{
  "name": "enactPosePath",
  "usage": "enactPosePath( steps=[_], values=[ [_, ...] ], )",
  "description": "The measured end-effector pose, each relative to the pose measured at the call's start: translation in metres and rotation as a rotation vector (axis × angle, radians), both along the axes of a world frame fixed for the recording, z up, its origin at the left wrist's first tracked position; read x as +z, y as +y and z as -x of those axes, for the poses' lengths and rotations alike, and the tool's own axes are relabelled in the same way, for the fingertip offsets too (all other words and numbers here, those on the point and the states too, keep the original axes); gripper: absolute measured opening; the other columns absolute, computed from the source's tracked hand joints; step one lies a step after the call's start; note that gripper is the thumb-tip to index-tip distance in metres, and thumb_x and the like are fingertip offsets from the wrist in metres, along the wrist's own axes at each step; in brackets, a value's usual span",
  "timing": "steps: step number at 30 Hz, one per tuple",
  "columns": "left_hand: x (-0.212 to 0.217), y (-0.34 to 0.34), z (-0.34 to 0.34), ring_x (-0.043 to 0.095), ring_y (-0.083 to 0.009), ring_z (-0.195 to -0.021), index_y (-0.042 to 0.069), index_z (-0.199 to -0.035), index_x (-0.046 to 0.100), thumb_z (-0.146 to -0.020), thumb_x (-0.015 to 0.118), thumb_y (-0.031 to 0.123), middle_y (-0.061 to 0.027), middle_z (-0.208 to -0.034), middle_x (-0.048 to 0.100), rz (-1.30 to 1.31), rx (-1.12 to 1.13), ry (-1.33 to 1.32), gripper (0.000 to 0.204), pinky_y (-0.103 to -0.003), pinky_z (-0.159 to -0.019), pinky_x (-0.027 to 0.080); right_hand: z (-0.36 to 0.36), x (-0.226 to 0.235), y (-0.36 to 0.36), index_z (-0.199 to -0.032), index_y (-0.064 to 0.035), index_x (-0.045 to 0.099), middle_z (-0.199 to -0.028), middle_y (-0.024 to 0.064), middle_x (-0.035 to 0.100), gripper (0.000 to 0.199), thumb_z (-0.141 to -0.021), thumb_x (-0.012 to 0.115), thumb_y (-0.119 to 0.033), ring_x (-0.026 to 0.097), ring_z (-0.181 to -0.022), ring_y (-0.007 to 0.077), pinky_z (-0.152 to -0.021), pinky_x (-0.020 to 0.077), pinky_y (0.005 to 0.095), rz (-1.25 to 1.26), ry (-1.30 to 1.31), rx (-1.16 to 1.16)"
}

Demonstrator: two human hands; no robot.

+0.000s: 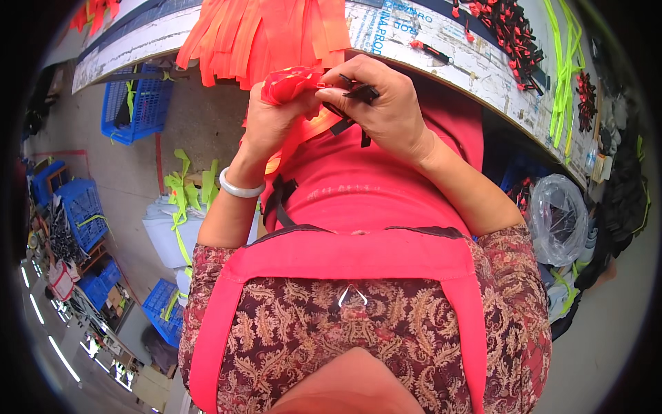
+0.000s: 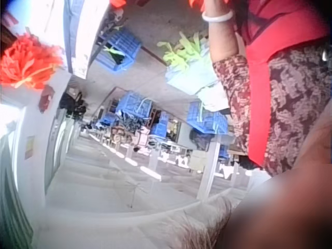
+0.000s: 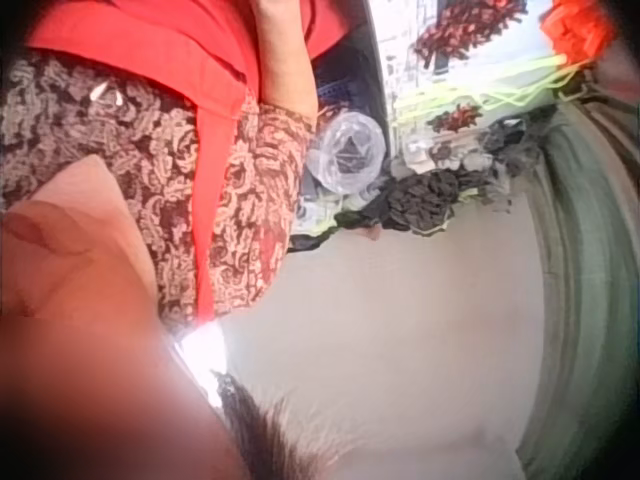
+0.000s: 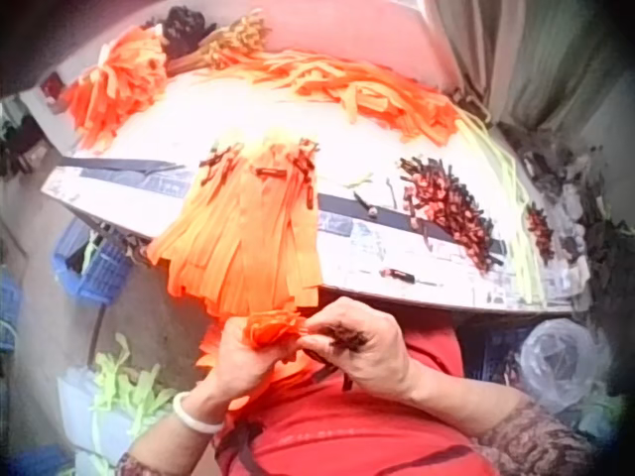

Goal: Threading orange fabric straps through black plastic buckles to assemble industrial components at a workbench.

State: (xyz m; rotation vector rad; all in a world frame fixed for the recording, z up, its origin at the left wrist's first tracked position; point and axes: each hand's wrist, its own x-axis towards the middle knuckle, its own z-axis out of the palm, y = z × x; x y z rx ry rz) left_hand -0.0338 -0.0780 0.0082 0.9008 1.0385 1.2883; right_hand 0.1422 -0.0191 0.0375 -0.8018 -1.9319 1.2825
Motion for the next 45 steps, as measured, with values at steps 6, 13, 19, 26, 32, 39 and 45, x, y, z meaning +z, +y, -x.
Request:
enactPosePath(
  steps=[6, 13, 19, 26, 32, 39, 45],
  values=[
    [0.001, -0.001, -0.003, 0.058, -0.0091, -0.065, -0.003, -0.095, 0.066, -0.082, 0.063, -0.004, -0.004, -0.076, 0.065, -0.002, -0.006, 0.002, 0.014, -0.023, -0.058, 0.046, 0.001, 0.001, -0.002, -0.093, -0.0008, 0.064, -0.081, 0.0072, 0.06, 0.02, -0.076, 0.075, -0.001, 0.058, -0.07, 0.0129, -0.061, 0.0473, 0.0247, -0.168, -0.011, 0.023],
    [-0.006, -0.002, -0.001, 0.057, -0.0084, -0.069, -0.001, -0.095, 0.068, -0.081, 0.065, -0.006, -0.0029, -0.083, 0.064, -0.026, -0.061, -0.061, 0.015, -0.023, -0.06, 0.046, 0.003, -0.003, -0.008, -0.092, -0.0013, 0.064, -0.083, 0.0076, 0.062, 0.019, -0.076, 0.075, 0.0, 0.059, -0.072, 0.0138, -0.063, 0.0478, 0.025, -0.194, 0.062, 0.0],
    [-0.006, -0.002, 0.0, 0.058, -0.0083, -0.068, 0.0, -0.092, 0.069, -0.083, 0.063, -0.005, -0.0029, -0.082, 0.064, 0.044, -0.089, -0.068, 0.011, -0.023, -0.059, 0.047, 0.002, -0.007, -0.008, -0.092, -0.0014, 0.064, -0.083, 0.0071, 0.063, 0.019, -0.076, 0.075, 0.0, 0.059, -0.073, 0.0135, -0.064, 0.0479, 0.0248, -0.156, 0.086, -0.018],
    [-0.008, -0.002, -0.002, 0.058, -0.0086, -0.068, -0.001, -0.09, 0.068, -0.083, 0.062, -0.004, -0.0037, -0.081, 0.065, -0.022, -0.079, -0.036, 0.01, -0.023, -0.058, 0.046, 0.001, -0.006, -0.006, -0.091, -0.001, 0.064, -0.079, 0.0071, 0.06, 0.019, -0.075, 0.075, 0.001, 0.058, -0.069, 0.0135, -0.059, 0.0467, 0.0256, -0.166, 0.027, 0.018],
    [-0.012, -0.003, -0.005, 0.058, -0.0084, -0.068, -0.001, -0.09, 0.068, -0.083, 0.064, -0.003, -0.0035, -0.081, 0.065, -0.04, -0.033, -0.043, 0.009, -0.022, -0.058, 0.046, 0.002, -0.008, -0.006, -0.092, -0.0007, 0.064, -0.079, 0.0065, 0.06, 0.02, -0.075, 0.074, 0.002, 0.057, -0.069, 0.0125, -0.06, 0.0459, 0.0242, -0.158, 0.035, 0.055],
    [-0.009, 0.001, 0.0, 0.058, -0.0085, -0.068, 0.0, -0.096, 0.069, -0.083, 0.066, -0.002, -0.0031, -0.081, 0.064, 0.025, -0.063, -0.036, 0.014, -0.022, -0.058, 0.046, -0.003, -0.008, -0.006, -0.096, -0.0007, 0.064, -0.082, 0.0035, 0.061, 0.019, -0.079, 0.073, -0.001, 0.056, -0.073, 0.0078, -0.065, 0.0464, 0.0227, 0.015, -0.011, 0.009],
    [-0.006, 0.002, -0.002, 0.057, -0.0082, -0.068, 0.0, -0.098, 0.069, -0.083, 0.069, 0.004, -0.003, -0.086, 0.062, -0.068, -0.015, 0.034, 0.015, -0.022, -0.059, 0.046, -0.002, -0.004, -0.007, -0.098, -0.001, 0.063, -0.086, 0.001, 0.062, 0.017, -0.083, 0.071, -0.005, 0.056, -0.078, 0.0058, -0.07, 0.0471, 0.0197, 0.1, -0.012, -0.023]
  ],
)
